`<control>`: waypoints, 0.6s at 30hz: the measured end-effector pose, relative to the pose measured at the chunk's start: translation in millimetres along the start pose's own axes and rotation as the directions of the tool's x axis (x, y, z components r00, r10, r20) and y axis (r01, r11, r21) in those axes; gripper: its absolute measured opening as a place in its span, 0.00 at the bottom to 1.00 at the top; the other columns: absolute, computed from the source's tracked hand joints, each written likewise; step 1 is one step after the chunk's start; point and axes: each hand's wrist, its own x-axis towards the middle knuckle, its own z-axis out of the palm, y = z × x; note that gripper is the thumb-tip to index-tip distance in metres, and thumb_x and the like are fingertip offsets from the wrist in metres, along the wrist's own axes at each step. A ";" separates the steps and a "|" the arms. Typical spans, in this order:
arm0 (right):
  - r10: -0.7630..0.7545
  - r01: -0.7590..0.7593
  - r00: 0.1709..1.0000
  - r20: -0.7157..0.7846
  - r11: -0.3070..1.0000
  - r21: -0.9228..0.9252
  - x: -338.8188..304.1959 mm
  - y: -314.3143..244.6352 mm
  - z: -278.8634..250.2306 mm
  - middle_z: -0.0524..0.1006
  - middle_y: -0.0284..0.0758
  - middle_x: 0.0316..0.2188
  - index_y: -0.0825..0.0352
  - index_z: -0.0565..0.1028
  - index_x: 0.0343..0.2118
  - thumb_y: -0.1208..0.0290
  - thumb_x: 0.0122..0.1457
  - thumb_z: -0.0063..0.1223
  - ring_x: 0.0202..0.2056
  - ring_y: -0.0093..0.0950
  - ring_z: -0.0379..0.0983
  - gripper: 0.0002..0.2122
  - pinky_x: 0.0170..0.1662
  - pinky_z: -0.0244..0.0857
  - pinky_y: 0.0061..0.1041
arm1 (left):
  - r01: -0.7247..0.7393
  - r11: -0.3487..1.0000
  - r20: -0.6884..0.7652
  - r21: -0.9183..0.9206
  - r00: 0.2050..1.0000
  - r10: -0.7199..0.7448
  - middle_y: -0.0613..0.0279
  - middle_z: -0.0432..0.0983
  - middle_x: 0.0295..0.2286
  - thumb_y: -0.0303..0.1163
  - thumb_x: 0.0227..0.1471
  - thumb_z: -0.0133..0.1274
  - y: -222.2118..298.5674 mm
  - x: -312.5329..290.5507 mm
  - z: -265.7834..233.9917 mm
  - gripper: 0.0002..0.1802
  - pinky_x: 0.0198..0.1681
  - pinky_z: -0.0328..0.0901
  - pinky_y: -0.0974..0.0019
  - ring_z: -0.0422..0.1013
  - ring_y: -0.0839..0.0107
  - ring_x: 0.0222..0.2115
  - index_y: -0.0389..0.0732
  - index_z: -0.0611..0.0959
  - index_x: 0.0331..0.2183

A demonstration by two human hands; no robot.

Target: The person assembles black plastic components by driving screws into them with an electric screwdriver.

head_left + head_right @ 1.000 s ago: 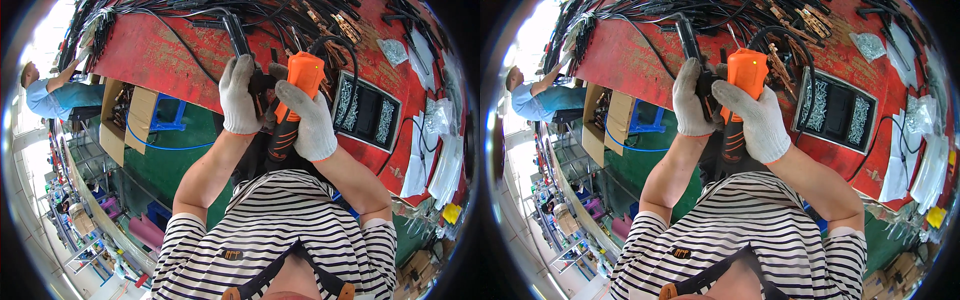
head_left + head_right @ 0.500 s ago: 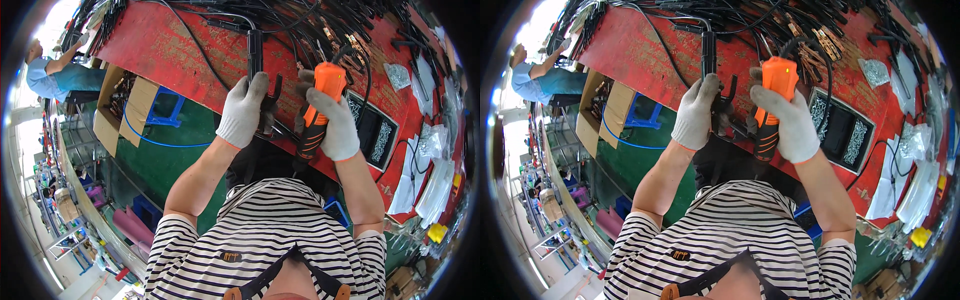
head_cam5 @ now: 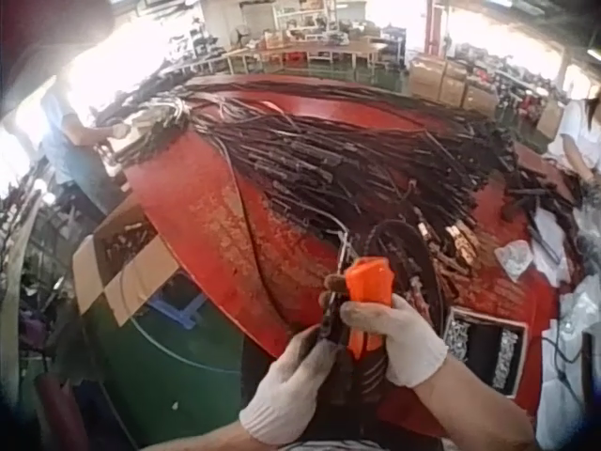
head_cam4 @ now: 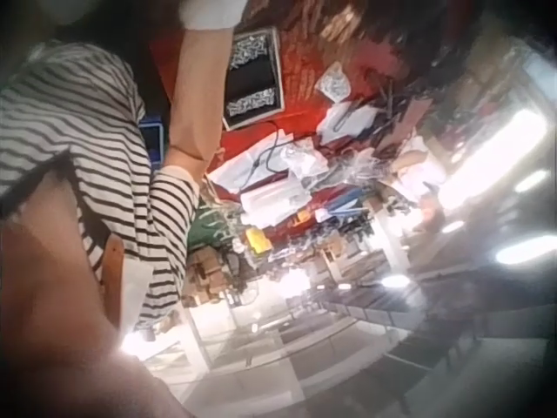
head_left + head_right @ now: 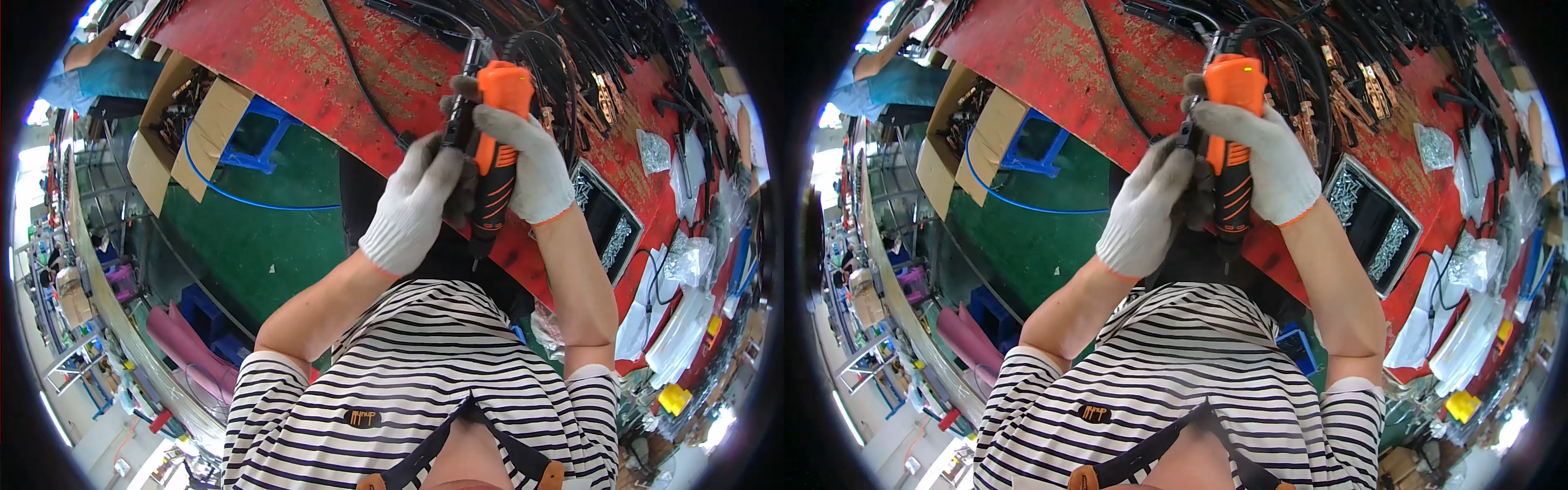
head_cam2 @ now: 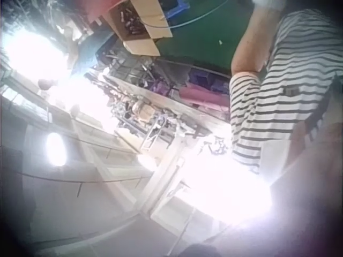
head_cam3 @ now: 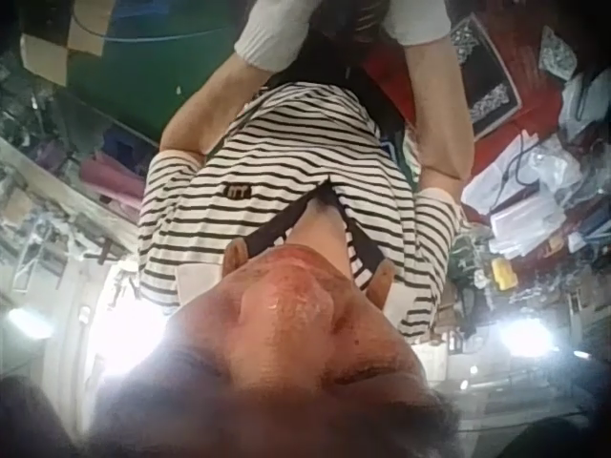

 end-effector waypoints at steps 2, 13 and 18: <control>0.040 -0.038 0.996 0.079 0.999 -0.027 2.0 -2.8 -20.1 0.80 0.40 0.47 0.70 0.72 0.60 0.67 0.63 0.60 0.29 0.25 0.80 0.23 0.29 0.77 0.24 | 0.048 0.986 0.194 -0.160 0.981 -0.016 0.62 0.79 0.35 0.45 0.68 0.53 2.7 -8.1 -9.8 0.26 0.30 0.70 0.70 0.75 0.76 0.29 0.35 0.74 0.56; 0.036 0.034 0.967 0.254 0.962 -0.269 -12.6 -2.8 -17.8 0.80 0.41 0.51 0.72 0.68 0.64 0.68 0.58 0.56 0.41 0.26 0.81 0.30 0.44 0.77 0.26 | -0.160 0.979 -0.058 0.127 0.984 0.168 0.63 0.83 0.28 0.33 0.59 0.64 -15.7 -24.1 -3.0 0.20 0.26 0.71 0.72 0.73 0.82 0.24 0.28 0.81 0.47; -0.042 0.063 0.968 0.247 0.995 -0.079 -5.7 3.4 -17.3 0.78 0.44 0.53 0.71 0.67 0.65 0.66 0.58 0.58 0.44 0.30 0.81 0.32 0.44 0.78 0.29 | -0.423 0.855 -0.169 0.302 0.858 0.484 0.59 0.82 0.25 0.33 0.53 0.68 -28.3 -21.1 -2.6 0.18 0.26 0.72 0.66 0.76 0.75 0.22 0.31 0.84 0.41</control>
